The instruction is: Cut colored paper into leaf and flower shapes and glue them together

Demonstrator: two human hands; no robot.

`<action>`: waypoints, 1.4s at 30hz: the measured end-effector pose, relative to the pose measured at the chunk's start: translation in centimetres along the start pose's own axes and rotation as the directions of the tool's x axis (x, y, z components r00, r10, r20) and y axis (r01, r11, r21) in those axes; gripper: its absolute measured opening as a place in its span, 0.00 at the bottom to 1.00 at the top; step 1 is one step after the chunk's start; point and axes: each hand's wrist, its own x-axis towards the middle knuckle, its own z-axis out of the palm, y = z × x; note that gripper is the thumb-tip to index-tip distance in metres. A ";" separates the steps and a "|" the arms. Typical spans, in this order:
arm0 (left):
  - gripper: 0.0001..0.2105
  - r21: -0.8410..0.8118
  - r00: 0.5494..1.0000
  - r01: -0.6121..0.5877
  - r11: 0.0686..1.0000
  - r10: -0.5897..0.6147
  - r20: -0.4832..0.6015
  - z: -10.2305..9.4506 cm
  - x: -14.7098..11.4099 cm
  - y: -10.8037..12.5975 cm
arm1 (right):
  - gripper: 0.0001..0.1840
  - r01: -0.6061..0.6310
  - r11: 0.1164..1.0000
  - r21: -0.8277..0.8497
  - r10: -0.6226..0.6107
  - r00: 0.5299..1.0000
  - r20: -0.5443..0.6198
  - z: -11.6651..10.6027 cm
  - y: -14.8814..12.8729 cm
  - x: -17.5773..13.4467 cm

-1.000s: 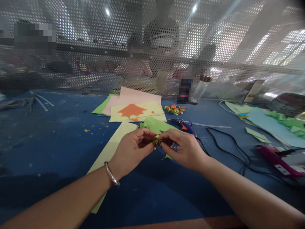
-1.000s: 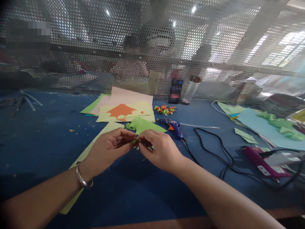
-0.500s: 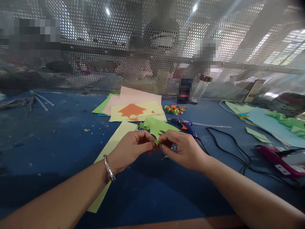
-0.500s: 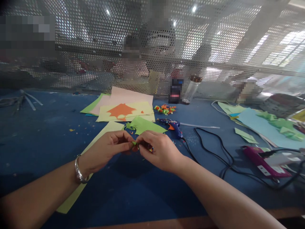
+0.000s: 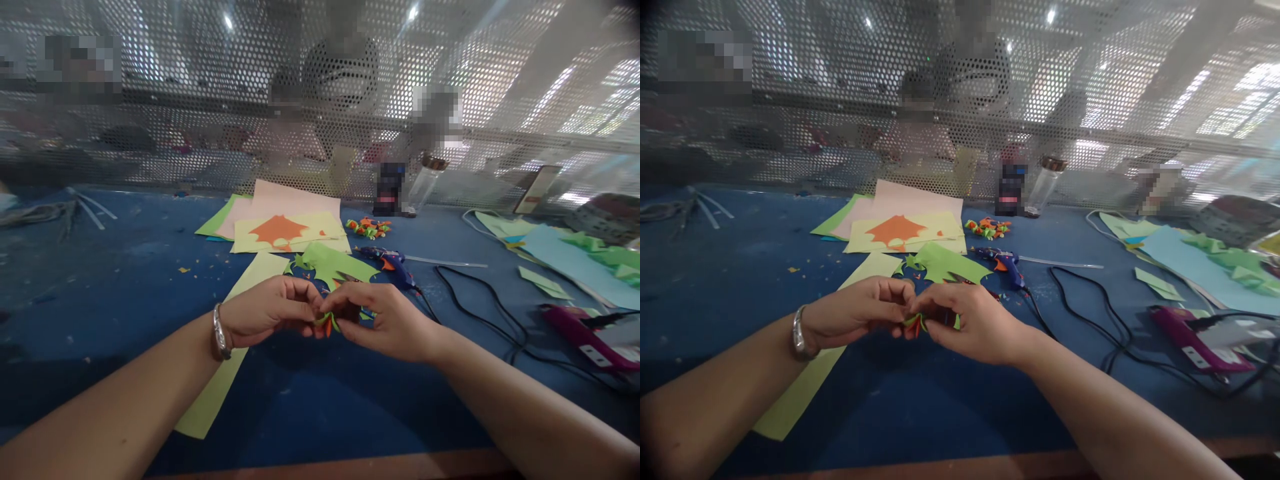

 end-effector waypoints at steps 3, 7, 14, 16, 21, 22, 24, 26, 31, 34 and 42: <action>0.05 -0.009 0.998 0.060 0.998 -0.059 0.024 0.0 0.0 -0.1 | 0.12 -0.022 0.998 0.066 0.018 0.998 0.059 -0.1 -0.3 0.0; 0.06 -0.001 0.993 0.098 0.995 -0.098 0.064 -0.1 0.0 -0.3 | 0.13 -0.061 0.988 0.139 0.042 0.990 0.136 -0.1 -0.5 0.0; 0.08 0.015 0.996 0.029 0.999 -0.027 -0.090 0.4 0.2 -0.4 | 0.12 -0.007 1.000 0.012 0.007 0.999 0.033 0.3 -0.2 0.0; 0.09 0.064 0.979 -0.029 0.998 0.041 -0.197 0.6 0.4 -0.5 | 0.11 -0.035 0.999 -0.001 0.035 0.999 -0.021 0.3 -0.1 0.0; 0.06 0.517 0.724 -0.309 0.798 0.550 -0.416 1.0 -0.1 -0.7 | 0.09 -0.097 0.995 0.029 0.100 0.985 -0.142 -0.1 0.3 0.1; 0.04 0.616 0.668 -0.329 0.715 0.637 -0.383 1.2 -0.4 -0.7 | 0.08 -0.104 0.994 0.030 0.108 0.980 -0.166 -0.1 0.3 0.1; 0.02 0.752 0.605 -0.363 0.550 0.753 -0.258 1.6 -0.9 -0.7 | 0.09 -0.121 0.992 0.035 0.125 0.971 -0.202 -0.2 0.5 0.2; 0.04 0.813 0.584 -0.410 0.413 0.803 -0.114 2.1 -1.3 -0.7 | 0.09 -0.135 0.990 0.044 0.141 0.967 -0.210 -0.2 0.6 0.2; 0.08 0.869 0.561 -0.399 0.293 0.827 -0.021 2.7 -1.1 -1.0 | 0.10 -0.148 0.986 0.073 0.159 0.970 -0.186 -0.1 0.8 0.2; 0.07 0.889 0.559 -0.377 0.260 0.829 -0.006 2.6 -0.8 -1.2 | 0.09 -0.152 0.986 0.066 0.162 0.968 -0.192 -0.1 0.9 0.2; 0.07 0.909 0.563 -0.346 0.233 0.826 0.003 2.6 -0.9 -1.4 | 0.10 -0.171 0.984 0.055 0.179 0.962 -0.206 0.0 0.9 0.2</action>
